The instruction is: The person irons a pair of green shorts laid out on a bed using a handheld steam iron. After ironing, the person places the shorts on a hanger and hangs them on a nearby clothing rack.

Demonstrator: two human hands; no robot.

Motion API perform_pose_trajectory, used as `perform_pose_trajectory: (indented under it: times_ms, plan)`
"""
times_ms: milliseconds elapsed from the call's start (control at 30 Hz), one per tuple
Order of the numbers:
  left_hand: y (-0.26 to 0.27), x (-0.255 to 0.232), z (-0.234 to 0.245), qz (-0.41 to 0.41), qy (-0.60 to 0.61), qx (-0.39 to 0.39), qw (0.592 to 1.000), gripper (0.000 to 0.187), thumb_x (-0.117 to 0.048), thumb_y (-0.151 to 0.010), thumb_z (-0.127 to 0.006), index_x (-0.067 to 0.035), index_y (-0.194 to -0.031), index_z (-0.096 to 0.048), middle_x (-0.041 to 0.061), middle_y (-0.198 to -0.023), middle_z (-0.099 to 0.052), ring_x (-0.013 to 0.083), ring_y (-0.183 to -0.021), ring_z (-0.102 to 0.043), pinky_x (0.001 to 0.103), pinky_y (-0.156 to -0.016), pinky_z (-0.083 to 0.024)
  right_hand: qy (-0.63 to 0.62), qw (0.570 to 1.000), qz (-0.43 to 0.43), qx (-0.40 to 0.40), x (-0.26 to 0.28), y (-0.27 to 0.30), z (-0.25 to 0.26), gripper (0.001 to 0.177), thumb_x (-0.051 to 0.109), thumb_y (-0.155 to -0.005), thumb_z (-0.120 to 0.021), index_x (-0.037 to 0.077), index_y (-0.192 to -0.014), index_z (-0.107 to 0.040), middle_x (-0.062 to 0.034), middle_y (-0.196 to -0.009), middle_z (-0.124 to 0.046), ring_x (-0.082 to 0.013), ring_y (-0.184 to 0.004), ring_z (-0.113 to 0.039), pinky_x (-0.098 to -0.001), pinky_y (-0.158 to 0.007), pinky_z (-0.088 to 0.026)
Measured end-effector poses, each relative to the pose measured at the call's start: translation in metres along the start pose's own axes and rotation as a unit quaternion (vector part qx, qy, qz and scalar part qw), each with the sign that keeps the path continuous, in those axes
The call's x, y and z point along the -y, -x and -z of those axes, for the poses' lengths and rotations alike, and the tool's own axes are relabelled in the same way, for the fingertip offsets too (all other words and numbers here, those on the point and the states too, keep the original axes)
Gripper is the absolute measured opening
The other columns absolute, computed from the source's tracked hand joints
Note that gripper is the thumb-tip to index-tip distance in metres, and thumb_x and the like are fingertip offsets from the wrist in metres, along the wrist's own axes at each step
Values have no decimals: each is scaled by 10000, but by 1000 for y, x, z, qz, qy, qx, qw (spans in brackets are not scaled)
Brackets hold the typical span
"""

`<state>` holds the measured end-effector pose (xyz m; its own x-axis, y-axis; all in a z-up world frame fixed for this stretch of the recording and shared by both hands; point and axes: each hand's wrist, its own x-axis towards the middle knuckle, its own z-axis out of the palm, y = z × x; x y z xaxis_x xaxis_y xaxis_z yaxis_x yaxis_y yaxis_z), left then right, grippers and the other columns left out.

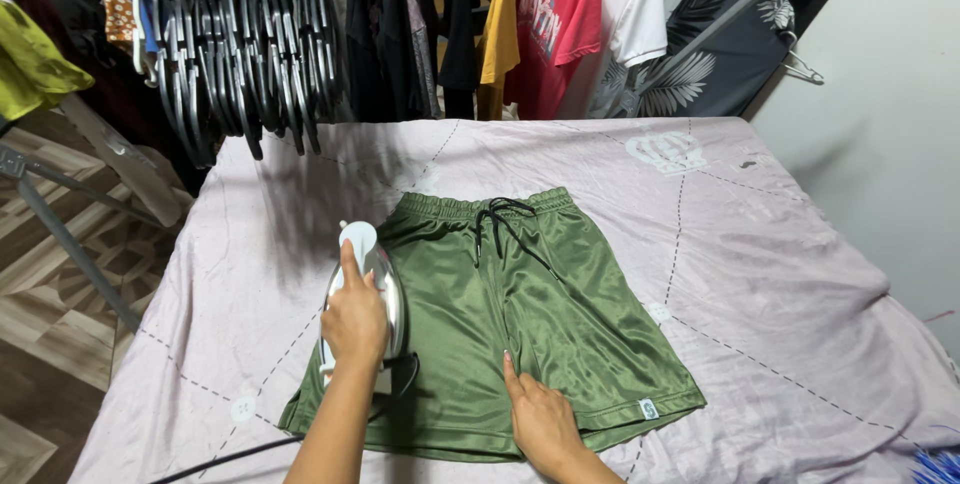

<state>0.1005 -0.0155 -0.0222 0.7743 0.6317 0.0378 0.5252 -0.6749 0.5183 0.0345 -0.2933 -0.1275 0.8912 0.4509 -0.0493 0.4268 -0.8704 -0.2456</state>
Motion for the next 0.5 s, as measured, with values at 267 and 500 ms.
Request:
perform_pose_trajectory:
  times_ms: [267,500]
  plan:
    - [66,35,33,54,33,100,993,640,-360,-1030,-465,-375,-1615,-207,183,-818,-769,395,-800,-765,523,-758,-575,-20,1000,4,-23,0,5,-2,733,65,-882,-571,49,-1568,-314,-134,-1025,-618,-326,-896,-653,-461,-806,-511]
    - [107,95,4,-22,50,21,998,724,-331,-911,-593,-398,-1565,-291,210,-966,-751,435,-739,-754,537,-657,-596,-69,995,31,-66,1,8,5,765,210,-863,-651,27,-1534,-330,-157,-995,-611,-338,-888,-651,-471,-761,-501]
